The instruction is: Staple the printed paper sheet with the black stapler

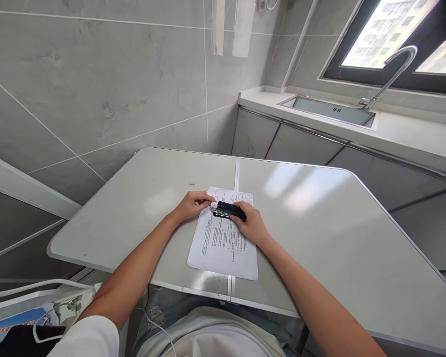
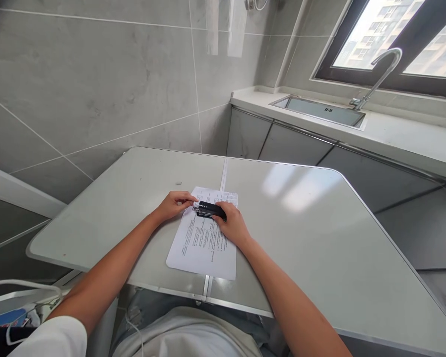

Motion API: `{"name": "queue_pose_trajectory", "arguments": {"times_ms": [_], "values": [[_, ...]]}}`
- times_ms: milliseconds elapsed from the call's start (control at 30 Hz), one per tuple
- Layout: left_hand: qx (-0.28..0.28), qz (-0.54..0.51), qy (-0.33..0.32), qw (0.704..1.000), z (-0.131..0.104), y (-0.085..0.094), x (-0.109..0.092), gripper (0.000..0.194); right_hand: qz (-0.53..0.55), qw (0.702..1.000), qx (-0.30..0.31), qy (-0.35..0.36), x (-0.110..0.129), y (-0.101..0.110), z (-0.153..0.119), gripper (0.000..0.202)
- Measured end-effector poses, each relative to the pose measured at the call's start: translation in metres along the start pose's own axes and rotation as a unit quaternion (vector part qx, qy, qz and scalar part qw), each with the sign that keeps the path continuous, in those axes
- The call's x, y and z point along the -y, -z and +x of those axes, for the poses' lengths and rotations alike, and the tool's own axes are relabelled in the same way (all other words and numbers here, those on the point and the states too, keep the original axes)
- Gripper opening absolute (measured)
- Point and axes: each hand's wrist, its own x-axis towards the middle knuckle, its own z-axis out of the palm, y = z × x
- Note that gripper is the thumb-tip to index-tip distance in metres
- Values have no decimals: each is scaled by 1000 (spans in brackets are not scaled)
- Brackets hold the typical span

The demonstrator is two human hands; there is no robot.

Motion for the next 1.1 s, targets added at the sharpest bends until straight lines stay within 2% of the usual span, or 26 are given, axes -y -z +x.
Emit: {"name": "queue_pose_trajectory", "arguments": {"times_ms": [133, 200, 333, 567, 733, 833, 900, 967, 1033, 1100], "values": [[51, 3, 4, 999, -2, 1, -4, 29, 0, 1000, 5, -5, 2, 1, 0, 30], [57, 14, 4, 998, -2, 3, -4, 30, 0, 1000, 7, -4, 3, 1, 0, 29], [23, 30, -1, 999, -1, 6, -3, 29, 1, 1000, 9, -3, 4, 1, 0, 29], [5, 10, 16, 1000, 0, 4, 2, 24, 3, 1000, 9, -3, 4, 2, 1, 28], [-79, -33, 73, 994, 2, 0, 6, 22, 8, 1000, 6, -16, 3, 5, 2, 31], [-100, -9, 60, 993, 2, 9, 4, 24, 8, 1000, 5, -17, 2, 7, 1, 31], [-64, 47, 30, 996, 1, 21, 3, 24, 7, 1000, 4, -16, 0, 7, 1, 30], [16, 92, 18, 995, -3, 34, 3, 24, 6, 1000, -1, -20, -2, 7, 1, 30], [91, 106, 32, 990, -6, 44, 5, 22, 1, 1000, -12, -27, -4, 8, 1, 31], [126, 112, 50, 984, -9, 46, 8, 23, -5, 999, -20, -34, -6, 9, 2, 31]]}}
